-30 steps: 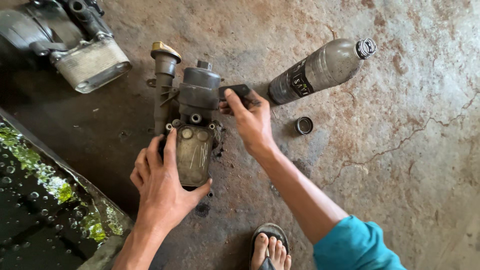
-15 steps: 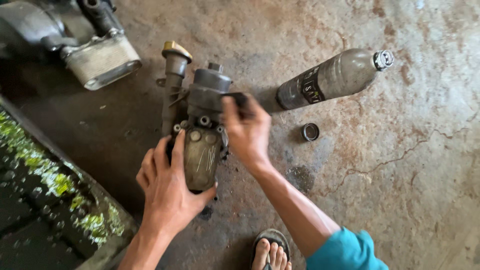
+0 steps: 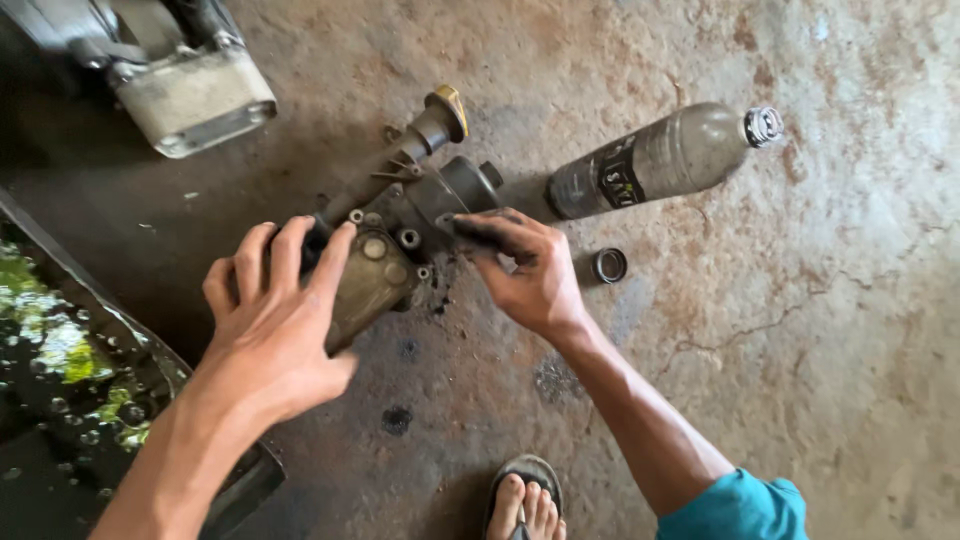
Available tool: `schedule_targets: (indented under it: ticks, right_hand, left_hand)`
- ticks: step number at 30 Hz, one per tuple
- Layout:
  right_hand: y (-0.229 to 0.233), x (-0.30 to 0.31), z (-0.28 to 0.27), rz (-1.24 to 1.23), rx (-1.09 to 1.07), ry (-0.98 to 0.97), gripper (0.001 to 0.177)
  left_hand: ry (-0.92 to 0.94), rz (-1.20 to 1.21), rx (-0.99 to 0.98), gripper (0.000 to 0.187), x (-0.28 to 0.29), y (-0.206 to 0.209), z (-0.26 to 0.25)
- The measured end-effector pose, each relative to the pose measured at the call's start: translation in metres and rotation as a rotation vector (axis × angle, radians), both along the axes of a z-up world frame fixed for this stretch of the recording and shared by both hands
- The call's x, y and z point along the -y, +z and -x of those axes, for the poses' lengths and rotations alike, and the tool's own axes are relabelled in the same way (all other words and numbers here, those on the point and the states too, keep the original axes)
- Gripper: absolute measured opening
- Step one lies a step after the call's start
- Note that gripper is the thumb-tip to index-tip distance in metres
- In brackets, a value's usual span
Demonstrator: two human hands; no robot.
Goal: The person scrubs a disassembled mechanical part with a wire brush, focusing on crevices and surfaces. They rotate the part to access different areas and continue scrubbing until the end of the clip.
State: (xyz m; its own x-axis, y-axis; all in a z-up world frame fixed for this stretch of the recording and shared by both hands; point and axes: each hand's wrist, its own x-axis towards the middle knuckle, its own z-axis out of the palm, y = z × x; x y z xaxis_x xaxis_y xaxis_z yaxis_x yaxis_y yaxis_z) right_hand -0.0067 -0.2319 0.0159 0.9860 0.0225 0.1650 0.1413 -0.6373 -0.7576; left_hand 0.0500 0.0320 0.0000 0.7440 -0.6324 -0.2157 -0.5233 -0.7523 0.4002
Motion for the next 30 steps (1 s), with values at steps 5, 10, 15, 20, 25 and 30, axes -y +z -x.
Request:
schedule_targets:
  ticks: [5, 10, 15, 20, 25, 30]
  right_hand:
    - [-0.009, -0.012, 0.01, 0.21, 0.054, -0.055, 0.029]
    - [-0.005, -0.017, 0.011, 0.286, -0.026, -0.055, 0.038]
    - [-0.006, -0.017, 0.019, 0.492, 0.086, 0.006, 0.044]
    - [-0.013, -0.021, 0.021, 0.615, 0.048, 0.028, 0.048]
    - [-0.019, -0.024, 0.03, 0.686, 0.072, 0.034, 0.047]
    - [-0.019, -0.027, 0.017, 0.783, 0.105, 0.027, 0.041]
  left_hand:
    - [0.296, 0.139, 0.06, 0.104, 0.034, 0.002, 0.026]
    - [0.324, 0.232, 0.202, 0.094, 0.033, 0.003, 0.03]
    - [0.318, 0.234, 0.15, 0.092, 0.029, 0.004, 0.025]
    - [0.32, 0.242, 0.177, 0.089, 0.028, 0.006, 0.024]
    - [0.322, 0.239, 0.208, 0.09, 0.026, 0.001, 0.027]
    - [0.334, 0.37, 0.286, 0.084, 0.022, -0.001, 0.026]
